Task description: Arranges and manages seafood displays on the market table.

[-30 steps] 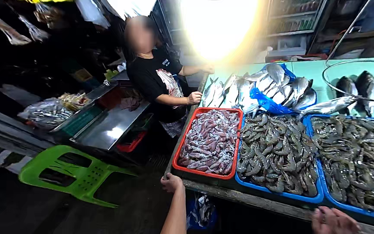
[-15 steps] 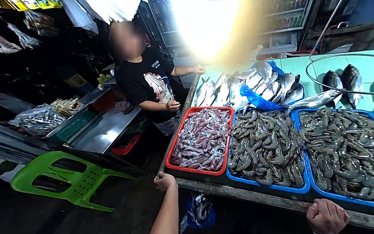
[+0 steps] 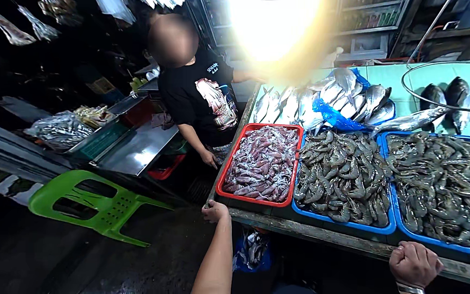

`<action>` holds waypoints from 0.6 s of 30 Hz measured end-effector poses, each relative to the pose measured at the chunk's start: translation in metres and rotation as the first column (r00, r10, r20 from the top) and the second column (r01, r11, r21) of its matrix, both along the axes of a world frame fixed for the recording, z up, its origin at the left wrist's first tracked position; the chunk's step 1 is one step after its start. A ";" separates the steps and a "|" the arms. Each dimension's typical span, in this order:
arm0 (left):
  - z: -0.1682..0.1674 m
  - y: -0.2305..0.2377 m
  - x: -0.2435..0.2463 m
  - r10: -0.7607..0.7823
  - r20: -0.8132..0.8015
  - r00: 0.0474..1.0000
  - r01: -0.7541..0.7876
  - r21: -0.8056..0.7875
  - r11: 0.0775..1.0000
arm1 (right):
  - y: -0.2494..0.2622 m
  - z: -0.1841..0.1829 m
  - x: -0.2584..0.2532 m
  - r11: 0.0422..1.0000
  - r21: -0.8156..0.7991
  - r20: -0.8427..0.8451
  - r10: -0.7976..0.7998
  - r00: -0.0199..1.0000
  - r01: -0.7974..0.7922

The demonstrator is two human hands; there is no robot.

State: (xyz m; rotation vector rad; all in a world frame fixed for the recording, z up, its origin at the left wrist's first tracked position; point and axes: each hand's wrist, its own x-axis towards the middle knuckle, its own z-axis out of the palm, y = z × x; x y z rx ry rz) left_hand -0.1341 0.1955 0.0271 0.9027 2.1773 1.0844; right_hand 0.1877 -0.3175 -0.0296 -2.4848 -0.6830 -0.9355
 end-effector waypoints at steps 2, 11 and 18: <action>0.001 0.001 0.001 0.003 0.003 1.000 -0.003 0.001 1.000 | 0.000 0.001 0.001 1.000 0.003 -0.009 0.007 1.000 -0.007; 0.003 0.004 0.002 0.019 -0.007 1.000 -0.019 -0.002 1.000 | 0.001 0.008 -0.002 0.999 -0.005 -0.013 0.040 0.999 -0.040; 0.001 0.004 0.003 0.012 0.010 1.000 -0.012 -0.016 1.000 | 0.000 0.012 -0.002 0.994 0.067 -0.055 0.086 0.995 -0.082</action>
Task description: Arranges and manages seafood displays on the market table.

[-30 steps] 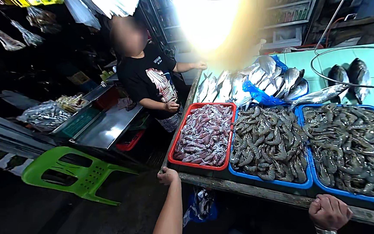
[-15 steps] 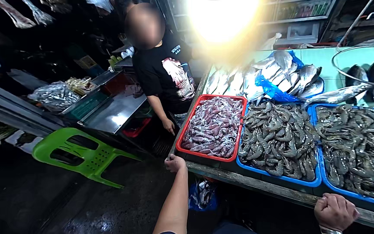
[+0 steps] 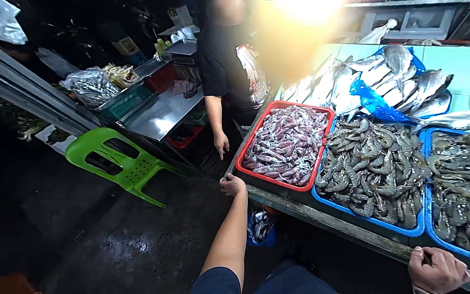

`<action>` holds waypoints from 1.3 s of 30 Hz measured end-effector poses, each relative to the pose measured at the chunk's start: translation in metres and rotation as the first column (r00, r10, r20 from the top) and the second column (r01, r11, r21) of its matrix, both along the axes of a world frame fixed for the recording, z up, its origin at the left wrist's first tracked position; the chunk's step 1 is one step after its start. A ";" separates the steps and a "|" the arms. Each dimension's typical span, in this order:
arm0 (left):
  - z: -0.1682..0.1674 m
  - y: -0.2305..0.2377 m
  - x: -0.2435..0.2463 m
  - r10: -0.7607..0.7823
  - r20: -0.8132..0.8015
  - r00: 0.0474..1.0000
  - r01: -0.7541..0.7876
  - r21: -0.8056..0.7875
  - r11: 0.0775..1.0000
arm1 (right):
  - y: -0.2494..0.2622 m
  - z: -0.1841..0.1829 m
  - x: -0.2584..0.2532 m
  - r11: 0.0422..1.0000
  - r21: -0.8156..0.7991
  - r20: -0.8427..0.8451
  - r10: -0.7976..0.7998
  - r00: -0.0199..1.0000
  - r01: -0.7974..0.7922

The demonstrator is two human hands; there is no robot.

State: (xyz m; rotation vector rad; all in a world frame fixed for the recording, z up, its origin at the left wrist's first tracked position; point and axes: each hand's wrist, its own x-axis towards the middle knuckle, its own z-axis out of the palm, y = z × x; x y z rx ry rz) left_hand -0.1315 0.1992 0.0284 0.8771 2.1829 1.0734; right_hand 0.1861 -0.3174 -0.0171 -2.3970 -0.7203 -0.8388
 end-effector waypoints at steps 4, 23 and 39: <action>-0.002 0.003 0.000 0.009 -0.011 1.000 -0.009 -0.006 1.000 | 0.001 0.001 0.000 1.000 -0.002 0.001 0.000 1.000 0.000; -0.001 0.001 0.001 0.014 0.000 1.000 -0.014 0.014 1.000 | 0.006 0.000 -0.001 0.993 -0.080 -0.006 -0.086 0.996 0.085; 0.003 -0.002 -0.001 0.003 0.006 1.000 -0.003 0.009 1.000 | 0.007 0.000 -0.002 0.991 -0.089 0.002 -0.102 0.995 0.101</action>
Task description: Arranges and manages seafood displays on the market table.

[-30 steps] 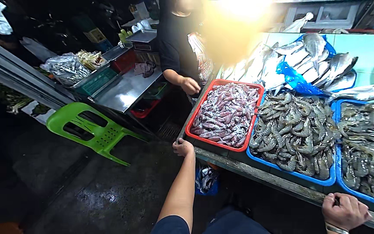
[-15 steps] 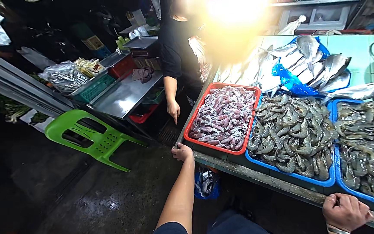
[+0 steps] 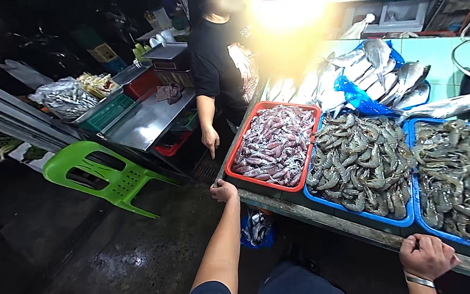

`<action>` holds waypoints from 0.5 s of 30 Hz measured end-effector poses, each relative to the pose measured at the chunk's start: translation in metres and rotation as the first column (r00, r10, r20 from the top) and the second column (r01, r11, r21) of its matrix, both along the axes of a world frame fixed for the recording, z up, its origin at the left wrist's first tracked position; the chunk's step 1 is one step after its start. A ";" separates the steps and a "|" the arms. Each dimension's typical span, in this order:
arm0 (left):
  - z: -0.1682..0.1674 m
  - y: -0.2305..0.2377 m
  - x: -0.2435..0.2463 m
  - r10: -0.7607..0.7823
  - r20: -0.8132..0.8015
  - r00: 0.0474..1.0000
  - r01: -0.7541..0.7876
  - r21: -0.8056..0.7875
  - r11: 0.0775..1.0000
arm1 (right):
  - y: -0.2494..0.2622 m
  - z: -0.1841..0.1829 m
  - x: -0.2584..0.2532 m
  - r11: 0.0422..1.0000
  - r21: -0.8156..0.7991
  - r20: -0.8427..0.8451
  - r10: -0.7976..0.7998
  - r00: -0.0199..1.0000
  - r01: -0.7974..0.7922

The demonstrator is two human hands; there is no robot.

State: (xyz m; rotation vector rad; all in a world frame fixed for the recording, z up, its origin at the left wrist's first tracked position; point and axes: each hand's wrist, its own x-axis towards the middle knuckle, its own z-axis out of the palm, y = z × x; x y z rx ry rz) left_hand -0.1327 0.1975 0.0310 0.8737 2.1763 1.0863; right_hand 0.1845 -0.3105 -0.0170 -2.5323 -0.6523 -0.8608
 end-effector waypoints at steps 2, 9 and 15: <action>-0.001 0.000 0.000 -0.004 0.003 1.000 0.004 0.008 1.000 | 0.000 -0.001 0.000 1.000 0.002 0.000 0.002 1.000 -0.002; -0.006 -0.001 0.000 -0.008 -0.028 1.000 0.008 -0.009 1.000 | 0.000 0.001 -0.004 1.000 0.000 -0.016 0.003 1.000 -0.003; -0.003 0.002 0.002 -0.026 -0.025 0.999 0.026 -0.005 1.000 | 0.003 0.005 -0.002 1.000 -0.026 -0.028 -0.003 1.000 0.003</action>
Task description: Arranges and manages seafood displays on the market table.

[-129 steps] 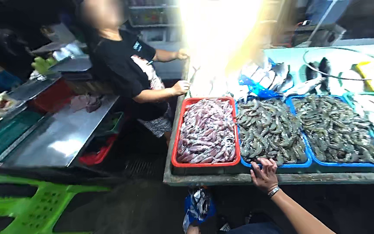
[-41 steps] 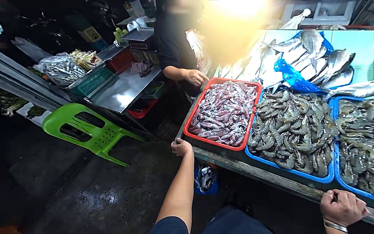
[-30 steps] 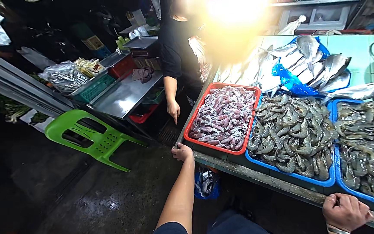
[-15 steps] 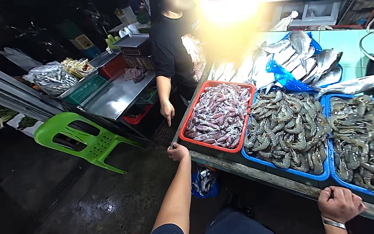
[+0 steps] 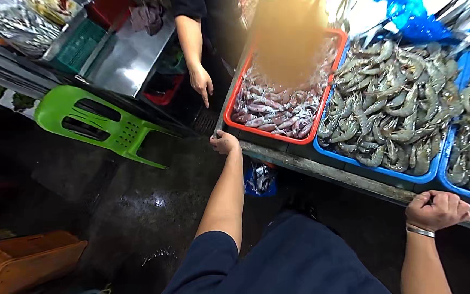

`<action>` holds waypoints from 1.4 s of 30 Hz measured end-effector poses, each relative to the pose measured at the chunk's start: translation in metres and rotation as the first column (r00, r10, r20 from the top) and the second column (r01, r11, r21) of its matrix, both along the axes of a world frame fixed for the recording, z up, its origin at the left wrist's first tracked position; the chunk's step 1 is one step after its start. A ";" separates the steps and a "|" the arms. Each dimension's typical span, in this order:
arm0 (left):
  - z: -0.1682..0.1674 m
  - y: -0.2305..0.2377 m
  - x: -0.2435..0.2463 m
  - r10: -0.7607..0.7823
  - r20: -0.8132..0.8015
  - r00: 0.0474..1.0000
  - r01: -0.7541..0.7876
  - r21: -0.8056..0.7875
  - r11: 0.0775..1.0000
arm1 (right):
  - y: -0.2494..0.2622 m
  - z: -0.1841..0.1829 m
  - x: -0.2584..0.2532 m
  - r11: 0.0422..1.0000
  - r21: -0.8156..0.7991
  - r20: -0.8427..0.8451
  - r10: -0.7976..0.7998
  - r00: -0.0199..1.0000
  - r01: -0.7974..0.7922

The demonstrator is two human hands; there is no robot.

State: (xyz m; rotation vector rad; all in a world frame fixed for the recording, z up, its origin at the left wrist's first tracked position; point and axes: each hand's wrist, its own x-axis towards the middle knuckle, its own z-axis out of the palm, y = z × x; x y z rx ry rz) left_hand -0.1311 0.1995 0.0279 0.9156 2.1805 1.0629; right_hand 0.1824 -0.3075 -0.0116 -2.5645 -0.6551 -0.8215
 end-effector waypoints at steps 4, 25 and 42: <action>0.001 -0.003 -0.001 0.006 -0.030 1.000 -0.006 -0.014 1.000 | 0.001 0.004 -0.003 1.000 -0.012 -0.003 -0.004 1.000 0.004; -0.004 0.003 -0.002 0.016 0.001 1.000 -0.016 0.026 1.000 | 0.003 -0.003 0.000 0.999 0.038 0.021 -0.005 1.000 0.004; -0.004 -0.004 -0.004 -0.020 0.020 1.000 0.019 0.029 0.999 | -0.003 -0.004 -0.001 1.000 0.007 0.041 -0.007 0.999 0.007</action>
